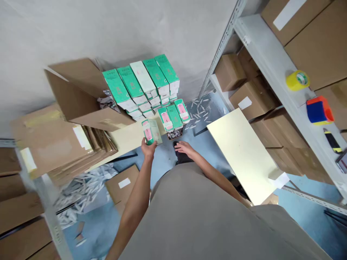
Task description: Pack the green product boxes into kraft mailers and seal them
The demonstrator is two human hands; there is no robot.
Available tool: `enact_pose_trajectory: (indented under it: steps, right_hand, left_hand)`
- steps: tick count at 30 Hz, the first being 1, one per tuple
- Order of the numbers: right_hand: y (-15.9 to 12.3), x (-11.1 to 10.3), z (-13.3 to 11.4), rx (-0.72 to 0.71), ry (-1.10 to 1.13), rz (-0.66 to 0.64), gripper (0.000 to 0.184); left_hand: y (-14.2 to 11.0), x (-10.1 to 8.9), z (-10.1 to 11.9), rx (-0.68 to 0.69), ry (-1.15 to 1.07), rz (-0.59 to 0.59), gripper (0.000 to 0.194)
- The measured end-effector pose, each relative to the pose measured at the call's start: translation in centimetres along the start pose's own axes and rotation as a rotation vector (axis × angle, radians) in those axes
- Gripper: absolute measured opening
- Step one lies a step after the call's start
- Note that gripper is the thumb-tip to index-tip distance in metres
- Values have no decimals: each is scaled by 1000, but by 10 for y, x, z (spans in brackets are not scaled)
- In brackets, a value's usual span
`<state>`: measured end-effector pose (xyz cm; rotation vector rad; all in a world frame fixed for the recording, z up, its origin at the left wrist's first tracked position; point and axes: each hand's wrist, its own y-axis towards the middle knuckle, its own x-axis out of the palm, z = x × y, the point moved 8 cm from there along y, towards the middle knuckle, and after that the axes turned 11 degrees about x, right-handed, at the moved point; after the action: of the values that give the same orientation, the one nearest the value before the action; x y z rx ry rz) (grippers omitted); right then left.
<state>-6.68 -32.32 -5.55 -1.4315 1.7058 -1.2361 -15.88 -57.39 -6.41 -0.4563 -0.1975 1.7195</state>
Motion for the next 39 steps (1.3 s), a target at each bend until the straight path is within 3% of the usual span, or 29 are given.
enact_pose_trajectory:
  steps: [4, 8, 11, 14, 21, 27, 30, 34, 39]
  right_hand:
    - [-27, -13, 9, -197, -17, -8, 39]
    - [-68, -38, 8, -544, -196, 84, 51]
    - [-98, -71, 11, -701, -294, 199, 58]
    - [-121, -115, 19, -734, -324, 370, 63]
    - [-162, -203, 35, -754, -451, 757, 108]
    - [-177, -280, 37, -810, -336, 947, 88]
    - [-179, -318, 36, -892, -192, 902, 79]
    - [-164, -361, 37, -839, 112, 706, 80]
    - [-144, -385, 38, -696, 486, 355, 72]
  left_hand:
    - [-60, -19, -2, 45, -163, 90, 116]
    - [-105, 7, 15, 89, -301, -132, 108]
    - [-126, 46, 26, 3, -323, -325, 94]
    - [-147, 91, 34, -152, -331, -501, 81]
    - [-191, 189, 65, -355, -144, -913, 53]
    - [-215, 287, 93, -437, 39, -1113, 30]
    - [-221, 331, 111, -412, 112, -1238, 31]
    - [-226, 388, 132, -306, 214, -1449, 65]
    - [-230, 462, 140, -57, 256, -1443, 72]
